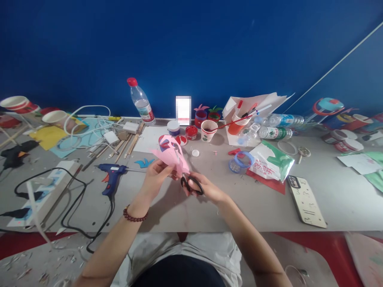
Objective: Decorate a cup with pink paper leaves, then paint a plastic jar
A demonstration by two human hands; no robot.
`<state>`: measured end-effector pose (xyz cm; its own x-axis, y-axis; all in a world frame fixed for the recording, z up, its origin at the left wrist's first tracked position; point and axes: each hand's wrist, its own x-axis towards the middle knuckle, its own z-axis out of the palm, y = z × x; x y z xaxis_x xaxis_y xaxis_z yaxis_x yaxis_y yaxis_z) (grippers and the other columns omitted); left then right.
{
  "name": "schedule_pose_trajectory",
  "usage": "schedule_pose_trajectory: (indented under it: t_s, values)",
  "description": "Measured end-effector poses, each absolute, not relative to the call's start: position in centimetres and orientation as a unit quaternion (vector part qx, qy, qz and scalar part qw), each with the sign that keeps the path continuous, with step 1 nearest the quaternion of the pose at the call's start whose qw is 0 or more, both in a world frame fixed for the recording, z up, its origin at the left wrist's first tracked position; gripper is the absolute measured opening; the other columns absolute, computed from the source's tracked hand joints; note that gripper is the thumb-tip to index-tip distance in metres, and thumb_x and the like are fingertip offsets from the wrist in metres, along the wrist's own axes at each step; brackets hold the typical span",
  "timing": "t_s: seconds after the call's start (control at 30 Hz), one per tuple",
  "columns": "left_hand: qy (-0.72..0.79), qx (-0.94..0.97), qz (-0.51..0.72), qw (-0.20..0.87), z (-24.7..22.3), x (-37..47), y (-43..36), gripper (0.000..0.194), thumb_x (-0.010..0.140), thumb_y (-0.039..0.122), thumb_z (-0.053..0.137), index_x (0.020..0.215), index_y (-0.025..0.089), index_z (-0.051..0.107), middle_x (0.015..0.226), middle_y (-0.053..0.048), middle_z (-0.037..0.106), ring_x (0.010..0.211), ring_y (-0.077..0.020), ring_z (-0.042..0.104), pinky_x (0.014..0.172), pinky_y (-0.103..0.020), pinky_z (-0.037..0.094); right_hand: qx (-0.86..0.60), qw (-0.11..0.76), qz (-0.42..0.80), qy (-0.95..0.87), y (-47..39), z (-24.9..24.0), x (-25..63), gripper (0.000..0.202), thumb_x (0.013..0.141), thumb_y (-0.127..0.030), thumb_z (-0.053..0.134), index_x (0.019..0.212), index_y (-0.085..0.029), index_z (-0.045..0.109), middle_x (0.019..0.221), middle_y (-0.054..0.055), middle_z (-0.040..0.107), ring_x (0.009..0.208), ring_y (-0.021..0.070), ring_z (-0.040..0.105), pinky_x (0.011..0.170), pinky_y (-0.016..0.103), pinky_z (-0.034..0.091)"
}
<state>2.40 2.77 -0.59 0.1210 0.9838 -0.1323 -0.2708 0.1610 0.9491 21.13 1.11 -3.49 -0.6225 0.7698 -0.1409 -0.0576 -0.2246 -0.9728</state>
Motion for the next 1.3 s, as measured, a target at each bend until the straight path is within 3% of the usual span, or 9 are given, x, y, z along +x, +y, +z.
schedule_pose_trajectory:
  t_s: [0.23,0.5,1.0,1.17,1.3]
  values:
    - [0.442,0.407,0.498,0.625,-1.5,2.5,2.7,0.033,0.065,0.042,0.082,0.074,0.014,0.068,0.068,-0.006,0.072,0.058,-0.0164,0.067,0.055,-0.027,0.055,-0.321,0.295,0.723,-0.536,0.9,-3.8,20.8,0.06,0.081,-0.075,0.056,0.097,-0.017,0.055,0.071,0.0,0.058,0.052,0.0077,0.037,0.049,0.024,0.025]
    - [0.46,0.395,0.501,0.618,-1.6,2.6,2.6,0.032,0.063,0.04,0.082,0.068,0.013,0.064,0.055,-0.001,0.063,0.048,-0.0115,0.059,0.047,-0.023,0.046,-0.338,0.293,0.726,-0.523,0.6,-3.7,20.8,0.06,0.077,-0.076,0.061,0.092,-0.018,0.054,0.07,-0.001,0.056,0.052,0.0076,0.036,0.048,0.023,0.025]
    - [0.482,0.398,0.512,0.589,-1.8,3.1,2.3,0.023,0.062,0.036,0.081,0.066,0.018,0.066,0.061,0.0,0.062,0.049,-0.0095,0.05,0.049,-0.026,0.046,-0.329,0.302,0.715,-0.539,0.5,-3.6,20.5,0.063,0.078,-0.079,0.055,0.091,-0.018,0.053,0.072,0.001,0.059,0.052,0.008,0.038,0.047,0.023,0.028]
    - [0.489,0.412,0.517,0.568,-2.1,3.2,2.1,0.019,0.065,0.034,0.079,0.066,0.019,0.067,0.058,0.0,0.062,0.055,-0.0117,0.054,0.055,-0.025,0.05,-0.317,0.307,0.715,-0.542,0.4,-3.6,20.5,0.061,0.081,-0.076,0.054,0.092,-0.017,0.055,0.072,0.002,0.06,0.052,0.0079,0.039,0.047,0.023,0.028]
    - [0.474,0.459,0.53,0.533,-2.7,3.0,1.9,0.017,0.073,0.034,0.073,0.075,0.017,0.071,0.075,-0.004,0.07,0.068,-0.015,0.061,0.066,-0.028,0.053,-0.308,0.303,0.717,-0.547,0.3,-3.5,20.6,0.061,0.081,-0.076,0.054,0.092,-0.016,0.055,0.073,0.002,0.06,0.053,0.0078,0.04,0.047,0.023,0.027]
